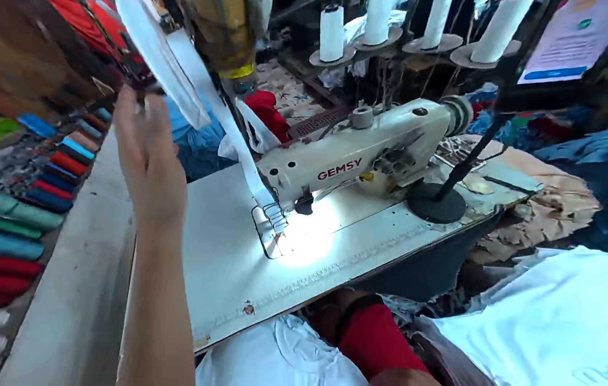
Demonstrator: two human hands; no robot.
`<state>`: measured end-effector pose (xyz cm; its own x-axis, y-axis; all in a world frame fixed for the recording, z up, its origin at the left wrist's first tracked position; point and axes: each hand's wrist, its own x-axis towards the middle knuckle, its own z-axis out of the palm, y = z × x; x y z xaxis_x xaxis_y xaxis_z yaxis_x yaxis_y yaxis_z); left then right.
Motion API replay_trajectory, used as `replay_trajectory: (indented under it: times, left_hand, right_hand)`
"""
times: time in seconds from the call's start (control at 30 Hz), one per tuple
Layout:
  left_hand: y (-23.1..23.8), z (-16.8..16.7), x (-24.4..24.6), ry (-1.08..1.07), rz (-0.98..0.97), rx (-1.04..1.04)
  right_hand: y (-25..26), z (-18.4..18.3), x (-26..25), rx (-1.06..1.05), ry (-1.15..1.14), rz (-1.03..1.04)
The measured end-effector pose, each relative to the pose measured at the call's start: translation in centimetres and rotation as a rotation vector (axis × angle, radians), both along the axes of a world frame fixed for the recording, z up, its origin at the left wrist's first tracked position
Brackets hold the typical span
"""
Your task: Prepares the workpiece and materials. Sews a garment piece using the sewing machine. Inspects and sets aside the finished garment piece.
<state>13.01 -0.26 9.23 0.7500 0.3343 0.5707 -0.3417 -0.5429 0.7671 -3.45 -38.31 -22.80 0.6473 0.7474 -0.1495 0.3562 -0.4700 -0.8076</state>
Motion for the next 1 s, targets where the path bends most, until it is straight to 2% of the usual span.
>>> replay_trajectory:
  times: [0.03, 0.1, 0.17, 0.2, 0.23, 0.3, 0.33, 0.43, 0.5, 0.6, 0.83, 0.9, 1.0]
  left_hand:
    - [0.0, -2.2, -3.3, -0.038, -0.063, 0.053]
    - [0.2, -8.5, -11.1, -0.05, -0.345, 0.056]
    - [0.6, -15.8, -18.5, 0.222, -0.617, -0.083]
    - [1.1, -20.0, -21.7, 0.393, -0.594, -0.168]
    - [1.2, -24.4, -24.8, 0.528, -0.378, -0.218]
    - [1.4, -32.5, -28.5, 0.705, 0.187, -0.116]
    - [1.8, -35.7, -29.5, 0.747, 0.345, -0.063]
    - [3.7, -41.3, -30.0, 0.717, 0.492, 0.017]
    - [5.1, -42.4, -29.2, 0.711, 0.521, 0.059]
    - [6.6, -41.8, -27.8, 0.806, 0.592, 0.076]
    - [7.1, -40.2, -28.8, 0.692, 0.72, 0.077]
    - [7.8, -38.6, -30.1, 0.64, 0.765, 0.144]
    - [5.9, -33.6, -30.7, 0.501, 0.86, 0.304]
  right_hand:
    - [0.1, 0.0, 0.3, 0.015, 0.011, -0.008]
    - [1.0, -0.4, 0.9, 0.046, 0.029, -0.006]
    - [2.7, -1.1, 1.9, 0.067, -0.005, 0.032]
    - [3.7, -1.4, 2.2, 0.076, -0.043, 0.057]
    - [4.8, -1.6, 2.5, 0.082, -0.068, 0.096]
    - [7.2, -1.7, 3.0, 0.08, -0.073, 0.213]
    - [8.6, -1.7, 3.1, 0.059, -0.065, 0.29]
    - [12.3, -1.1, 3.3, -0.101, -0.032, 0.556]
    - [13.7, -0.6, 2.8, -0.176, -0.02, 0.683]
    - [13.4, -0.7, 1.6, -0.205, 0.014, 0.706]
    - [9.9, -4.0, -1.3, -0.087, -0.076, 0.317]
    - [10.1, -3.9, -0.7, -0.032, -0.009, 0.269]
    - [12.5, -1.7, 0.9, 0.098, 0.054, 0.162]
